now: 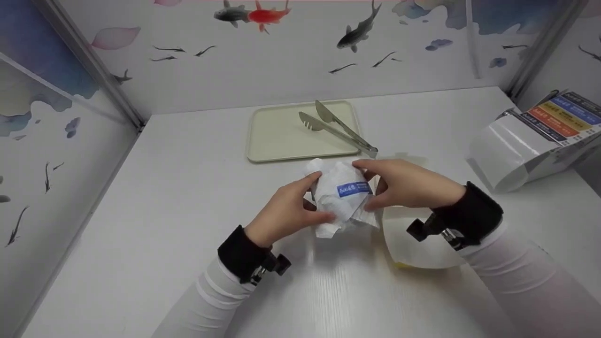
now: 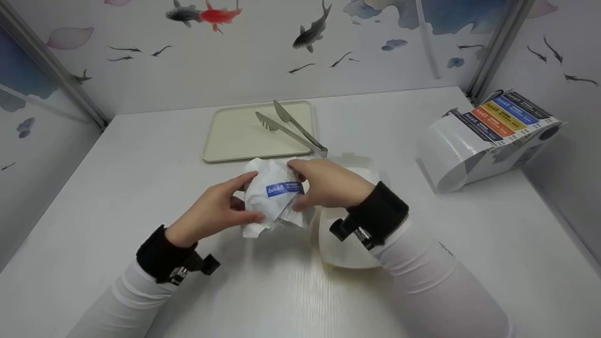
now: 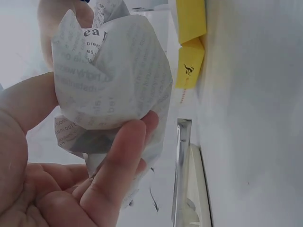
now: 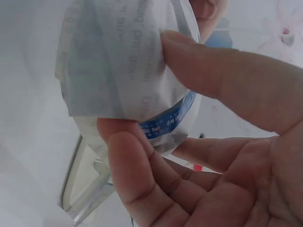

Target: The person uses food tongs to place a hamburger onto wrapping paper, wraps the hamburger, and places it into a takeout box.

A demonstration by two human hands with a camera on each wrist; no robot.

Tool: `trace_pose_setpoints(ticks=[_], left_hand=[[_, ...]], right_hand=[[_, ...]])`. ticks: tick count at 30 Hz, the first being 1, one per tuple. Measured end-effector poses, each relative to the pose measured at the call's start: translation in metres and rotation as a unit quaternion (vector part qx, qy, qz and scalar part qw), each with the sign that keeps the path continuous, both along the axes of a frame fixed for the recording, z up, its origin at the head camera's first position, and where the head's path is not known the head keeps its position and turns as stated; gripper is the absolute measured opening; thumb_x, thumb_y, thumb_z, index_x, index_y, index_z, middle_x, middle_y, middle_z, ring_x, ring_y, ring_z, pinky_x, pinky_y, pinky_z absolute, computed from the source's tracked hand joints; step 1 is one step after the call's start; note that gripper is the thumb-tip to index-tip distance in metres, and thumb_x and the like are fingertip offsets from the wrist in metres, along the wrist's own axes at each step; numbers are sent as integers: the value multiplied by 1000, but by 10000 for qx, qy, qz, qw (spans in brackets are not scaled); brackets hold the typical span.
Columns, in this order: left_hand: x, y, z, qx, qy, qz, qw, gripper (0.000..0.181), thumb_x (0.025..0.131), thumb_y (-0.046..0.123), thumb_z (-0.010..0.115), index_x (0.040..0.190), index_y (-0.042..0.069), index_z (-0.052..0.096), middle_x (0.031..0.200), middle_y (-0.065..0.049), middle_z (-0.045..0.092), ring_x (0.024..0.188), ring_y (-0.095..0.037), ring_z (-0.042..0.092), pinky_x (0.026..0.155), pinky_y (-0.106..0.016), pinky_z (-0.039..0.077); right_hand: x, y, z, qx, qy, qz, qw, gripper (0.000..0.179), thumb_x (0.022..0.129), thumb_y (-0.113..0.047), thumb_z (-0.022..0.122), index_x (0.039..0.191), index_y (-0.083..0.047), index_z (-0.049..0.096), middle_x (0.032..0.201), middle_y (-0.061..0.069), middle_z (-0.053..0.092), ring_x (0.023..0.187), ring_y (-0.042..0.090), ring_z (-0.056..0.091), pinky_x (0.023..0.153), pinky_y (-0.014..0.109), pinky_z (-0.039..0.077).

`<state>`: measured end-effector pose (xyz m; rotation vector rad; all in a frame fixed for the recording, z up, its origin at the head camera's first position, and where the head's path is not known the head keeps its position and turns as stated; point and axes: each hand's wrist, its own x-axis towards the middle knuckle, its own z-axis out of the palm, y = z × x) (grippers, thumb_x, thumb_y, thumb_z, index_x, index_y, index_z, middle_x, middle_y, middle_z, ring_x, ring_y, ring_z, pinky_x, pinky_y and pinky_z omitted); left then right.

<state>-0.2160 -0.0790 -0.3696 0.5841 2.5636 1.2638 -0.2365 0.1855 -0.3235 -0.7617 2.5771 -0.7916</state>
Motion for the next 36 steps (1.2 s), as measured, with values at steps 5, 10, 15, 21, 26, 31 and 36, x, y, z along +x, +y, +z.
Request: trace_pose_setpoints(ticks=[5,10,15,21,26,31,36], left_hand=[[2,16,6,283,59,-113,9995,85,88,22,87,160,9,43,130,-9,68,92,-17,77,80,-25,63],[3,36,8,431,-3,-139,9990,83,89,22,86,160,13,44,131,-8,68,89,-13,76,78,-22,62],[6,59,9,502,-108,-171,9985,86,88,22,86,161,14,41,136,-7,66,89,-10,75,77,-20,61],[12,83,7,614,-371,-522,9961,89,89,22,86,164,15,37,137,-6,64,96,-8,77,81,-17,60],[16,93,2,695,-629,-702,9931,92,89,24,86,165,15,35,136,-4,64,97,-6,78,83,-16,60],[19,98,-4,509,-718,-774,9931,94,88,25,87,165,13,35,139,-3,65,93,-3,77,81,-14,59],[19,101,-11,233,-661,-825,9941,94,88,29,88,165,14,36,138,-1,66,85,1,74,76,-14,57]], right_hand=[[5,19,7,-264,72,-181,9995,78,89,-12,82,158,-9,45,132,18,69,87,16,75,77,27,60],[11,38,8,-305,193,-381,9986,76,91,-12,81,158,-8,45,136,18,66,90,16,75,73,20,58],[17,62,11,-191,319,-591,9976,79,92,-12,81,160,-5,42,142,21,61,94,18,74,71,18,57],[25,94,9,15,281,-693,9972,81,91,-13,82,160,-7,40,142,20,61,93,14,72,71,19,58],[28,109,2,231,395,-641,9969,81,89,-10,83,159,-5,42,134,17,67,88,8,70,72,18,59],[31,117,-7,320,297,-575,9974,82,89,-10,83,159,-3,41,133,18,67,86,5,70,72,18,59],[31,119,-12,456,-14,-568,9973,83,90,-11,82,159,-1,38,132,22,67,87,9,71,71,20,60]])
